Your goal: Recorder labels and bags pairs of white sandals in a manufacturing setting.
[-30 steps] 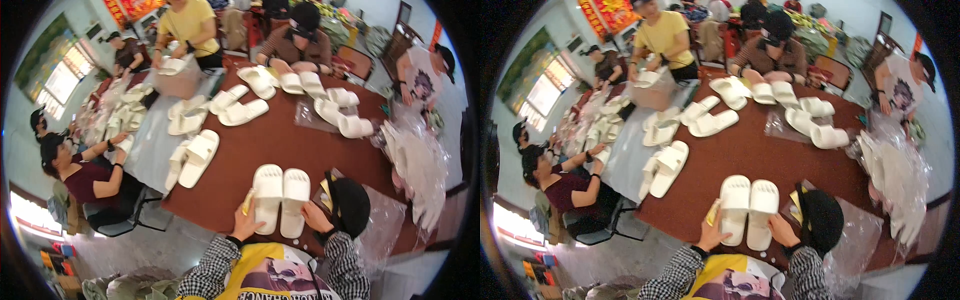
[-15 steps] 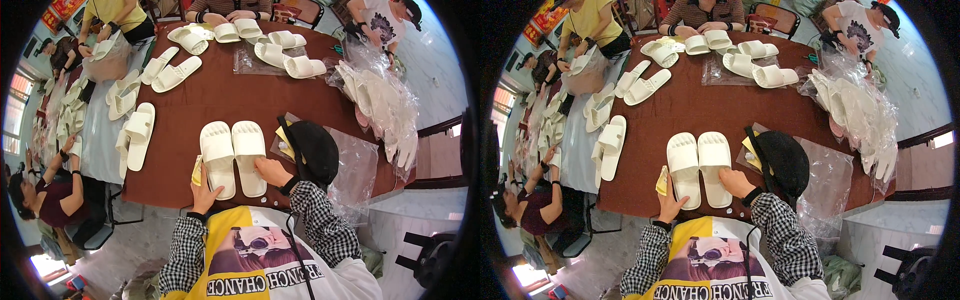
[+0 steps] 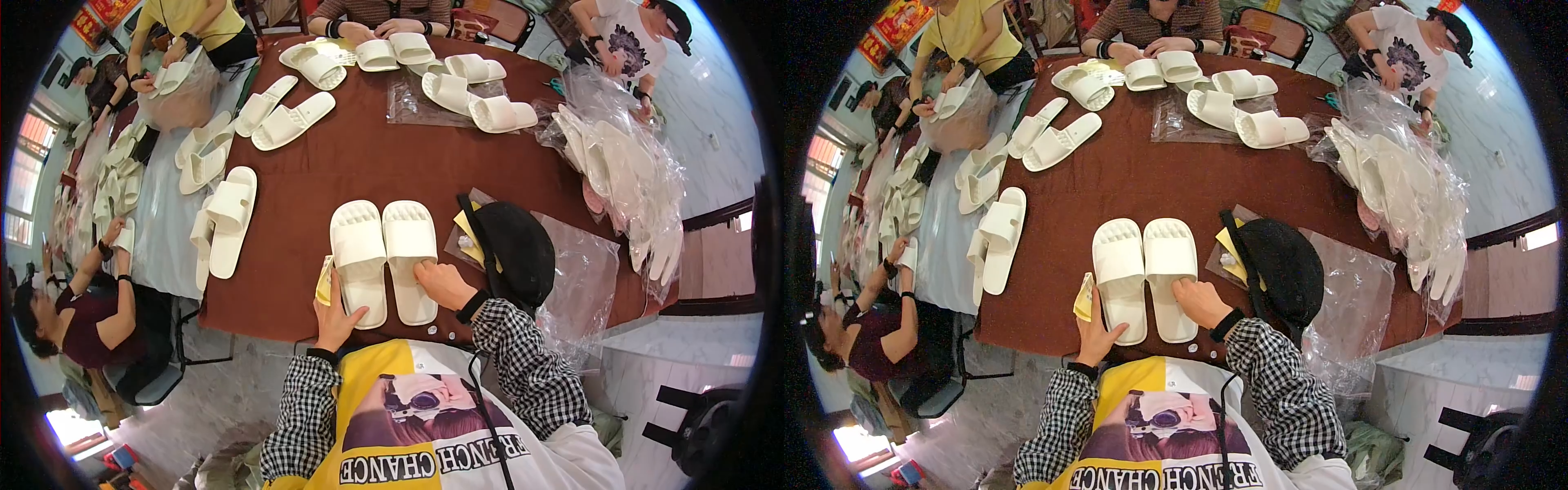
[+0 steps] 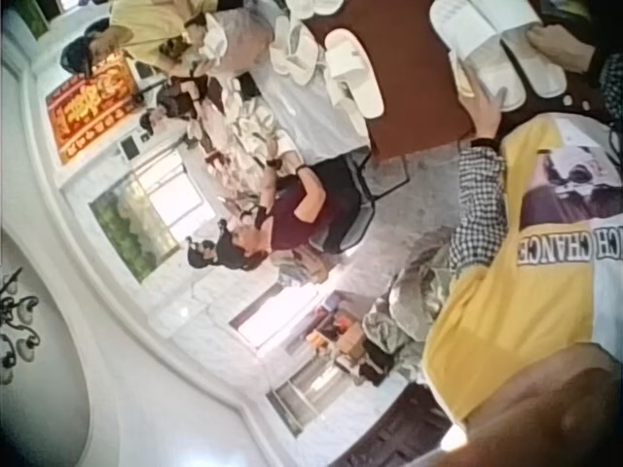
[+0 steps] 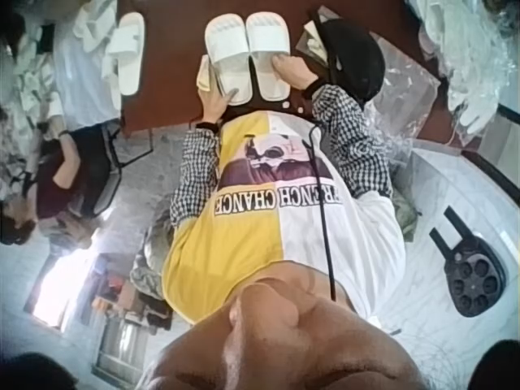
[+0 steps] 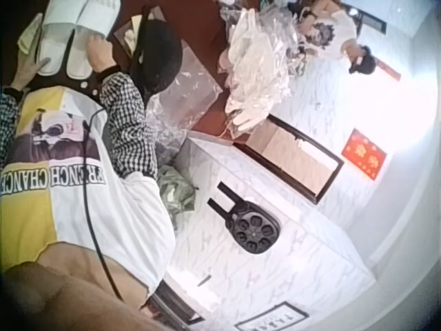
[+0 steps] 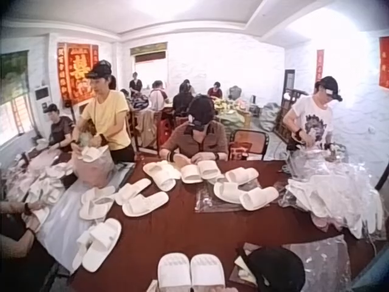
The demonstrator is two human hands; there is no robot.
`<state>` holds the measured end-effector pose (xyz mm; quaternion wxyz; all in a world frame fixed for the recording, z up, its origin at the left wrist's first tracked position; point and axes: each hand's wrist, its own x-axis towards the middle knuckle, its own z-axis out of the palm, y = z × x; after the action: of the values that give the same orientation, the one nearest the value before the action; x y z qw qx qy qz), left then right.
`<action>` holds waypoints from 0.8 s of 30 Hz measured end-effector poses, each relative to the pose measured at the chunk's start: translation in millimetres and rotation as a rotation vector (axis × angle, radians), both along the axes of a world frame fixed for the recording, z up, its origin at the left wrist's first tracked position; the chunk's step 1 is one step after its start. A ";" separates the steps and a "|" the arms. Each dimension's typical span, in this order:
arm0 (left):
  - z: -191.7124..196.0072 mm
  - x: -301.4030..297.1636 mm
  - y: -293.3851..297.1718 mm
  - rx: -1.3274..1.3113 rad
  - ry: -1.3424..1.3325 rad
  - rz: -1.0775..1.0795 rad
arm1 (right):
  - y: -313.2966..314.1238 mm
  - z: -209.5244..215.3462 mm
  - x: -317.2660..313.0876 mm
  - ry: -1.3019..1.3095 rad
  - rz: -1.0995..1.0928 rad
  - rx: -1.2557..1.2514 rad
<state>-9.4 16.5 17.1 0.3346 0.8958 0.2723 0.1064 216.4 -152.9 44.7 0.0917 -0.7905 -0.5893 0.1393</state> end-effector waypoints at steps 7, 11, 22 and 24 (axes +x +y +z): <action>-4.1 -0.5 1.8 0.018 0.000 0.011 | 4.3 -0.6 -1.1 -0.014 -0.029 0.049; -2.3 -0.8 -0.4 0.036 -0.045 0.007 | 0.3 -2.1 -5.4 0.029 -0.133 0.101; -1.7 -3.1 1.4 0.051 -0.023 -0.008 | -11.1 -9.5 -26.7 0.175 -0.308 0.327; -5.9 -3.7 4.3 -0.004 0.016 -0.021 | -10.6 -14.4 -31.0 0.161 -0.360 0.362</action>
<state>-13.1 20.8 11.2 0.3353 0.8988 0.2657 0.0952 185.4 -163.5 30.3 0.3015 -0.8397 -0.4454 0.0754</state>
